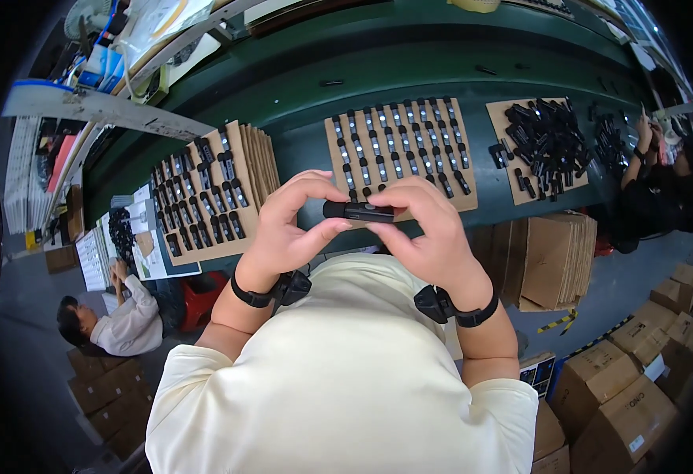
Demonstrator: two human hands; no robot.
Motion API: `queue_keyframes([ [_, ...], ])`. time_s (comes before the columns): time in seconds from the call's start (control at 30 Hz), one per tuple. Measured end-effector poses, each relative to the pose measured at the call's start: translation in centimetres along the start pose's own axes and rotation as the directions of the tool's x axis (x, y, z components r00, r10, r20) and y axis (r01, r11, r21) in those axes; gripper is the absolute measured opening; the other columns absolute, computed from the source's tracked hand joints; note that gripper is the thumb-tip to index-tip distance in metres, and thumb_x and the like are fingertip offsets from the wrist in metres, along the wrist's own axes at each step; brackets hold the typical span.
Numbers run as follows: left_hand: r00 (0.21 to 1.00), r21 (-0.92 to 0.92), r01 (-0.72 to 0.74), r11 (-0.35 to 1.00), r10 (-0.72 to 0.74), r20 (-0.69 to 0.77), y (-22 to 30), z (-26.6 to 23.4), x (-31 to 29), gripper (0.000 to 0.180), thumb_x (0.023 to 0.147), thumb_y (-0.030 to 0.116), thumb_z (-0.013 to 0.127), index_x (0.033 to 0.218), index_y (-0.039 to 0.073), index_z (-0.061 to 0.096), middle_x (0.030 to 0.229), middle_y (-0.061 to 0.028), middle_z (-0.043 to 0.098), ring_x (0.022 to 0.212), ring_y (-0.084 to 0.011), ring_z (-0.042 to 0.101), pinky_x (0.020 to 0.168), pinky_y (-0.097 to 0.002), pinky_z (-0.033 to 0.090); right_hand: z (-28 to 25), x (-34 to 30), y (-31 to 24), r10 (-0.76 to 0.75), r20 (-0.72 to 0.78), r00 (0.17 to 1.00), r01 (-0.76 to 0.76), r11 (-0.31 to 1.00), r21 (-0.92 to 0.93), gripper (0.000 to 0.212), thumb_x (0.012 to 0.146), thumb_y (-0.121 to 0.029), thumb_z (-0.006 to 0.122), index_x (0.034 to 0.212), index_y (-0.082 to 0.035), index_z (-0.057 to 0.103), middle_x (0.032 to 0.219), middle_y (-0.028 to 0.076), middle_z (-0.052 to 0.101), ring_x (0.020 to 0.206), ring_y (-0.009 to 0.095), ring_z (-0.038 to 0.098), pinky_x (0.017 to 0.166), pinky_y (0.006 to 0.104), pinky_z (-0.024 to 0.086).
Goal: Manually assembling small electronic components by placing them into organized trays on a production line.
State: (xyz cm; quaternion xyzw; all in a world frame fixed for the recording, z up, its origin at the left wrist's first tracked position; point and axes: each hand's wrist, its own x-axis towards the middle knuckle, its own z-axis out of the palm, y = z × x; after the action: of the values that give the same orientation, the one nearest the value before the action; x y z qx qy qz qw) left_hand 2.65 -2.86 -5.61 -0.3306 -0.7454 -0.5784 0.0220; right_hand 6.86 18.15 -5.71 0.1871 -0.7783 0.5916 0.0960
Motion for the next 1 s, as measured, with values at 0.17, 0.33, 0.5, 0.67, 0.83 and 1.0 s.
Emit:
queue_keyframes([
  [0.17,0.982,0.137,-0.025,0.990,-0.001,0.191,-1.6,0.7,0.5,0.033,0.072,0.007,0.077,0.102,0.004,0.063,0.090,-0.0089,0.065,0.084,-0.0270,0.061,0.091,-0.0416,0.045,-0.1,-0.7,1.8,0.091,0.095,0.991,-0.081,0.991,-0.108,0.027,0.076,0.002,0.070,0.102,-0.001,0.061,0.091,0.010,0.060,0.078,0.019,0.058,0.069,0.0277,0.047],
  [0.33,0.947,0.308,0.097,0.946,-0.184,0.265,-4.4,2.2,0.1,0.029,0.075,0.009,0.075,0.101,0.004,0.063,0.092,-0.0109,0.065,0.088,-0.0291,0.061,0.086,-0.0387,0.046,0.0,-3.2,5.8,0.375,0.064,0.925,-0.351,0.907,-0.232,0.022,0.078,-0.005,0.069,0.099,-0.002,0.060,0.088,0.010,0.061,0.074,0.022,0.059,0.066,0.0301,0.049],
  [0.5,0.908,0.394,0.265,0.880,-0.366,0.206,-9.5,1.7,-1.7,0.024,0.079,0.009,0.071,0.100,0.001,0.063,0.094,-0.0130,0.065,0.088,-0.0298,0.062,0.083,-0.0370,0.048,-2.9,-7.0,14.2,0.606,-0.191,0.772,-0.634,0.718,-0.288,0.020,0.080,-0.012,0.069,0.095,-0.004,0.059,0.089,0.012,0.062,0.079,0.031,0.064,0.069,0.0359,0.051],
  [0.67,0.828,0.404,0.450,0.797,-0.542,0.148,-13.0,0.7,-2.8,0.020,0.082,0.007,0.067,0.100,-0.001,0.063,0.094,-0.0145,0.064,0.087,-0.0274,0.064,0.078,-0.0351,0.050,-7.2,-9.2,22.2,0.605,-0.352,0.714,-0.692,0.537,-0.483,0.021,0.082,-0.014,0.068,0.097,-0.005,0.057,0.089,0.013,0.062,0.082,0.034,0.063,0.070,0.0396,0.051],
  [0.83,0.786,0.470,0.508,0.722,-0.612,0.091,-16.1,-0.2,-4.1,0.019,0.083,0.006,0.066,0.100,-0.002,0.064,0.094,-0.0152,0.065,0.086,-0.0253,0.065,0.078,-0.0335,0.051,-8.4,-10.1,27.2,0.605,-0.384,0.698,-0.684,0.403,-0.609,0.023,0.082,-0.015,0.068,0.097,-0.006,0.054,0.087,0.013,0.060,0.083,0.034,0.061,0.070,0.0419,0.050],
  [1.0,0.705,0.474,0.609,0.636,-0.708,0.044,-17.9,-0.8,-4.9,0.019,0.083,0.009,0.067,0.099,-0.002,0.064,0.093,-0.0149,0.066,0.086,-0.0257,0.065,0.078,-0.0338,0.051,-7.9,-10.1,28.1,0.723,-0.321,0.612,-0.729,0.358,-0.584,0.026,0.083,-0.018,0.068,0.101,-0.007,0.053,0.101,0.016,0.061,0.092,0.038,0.061,0.077,0.0450,0.050],
])
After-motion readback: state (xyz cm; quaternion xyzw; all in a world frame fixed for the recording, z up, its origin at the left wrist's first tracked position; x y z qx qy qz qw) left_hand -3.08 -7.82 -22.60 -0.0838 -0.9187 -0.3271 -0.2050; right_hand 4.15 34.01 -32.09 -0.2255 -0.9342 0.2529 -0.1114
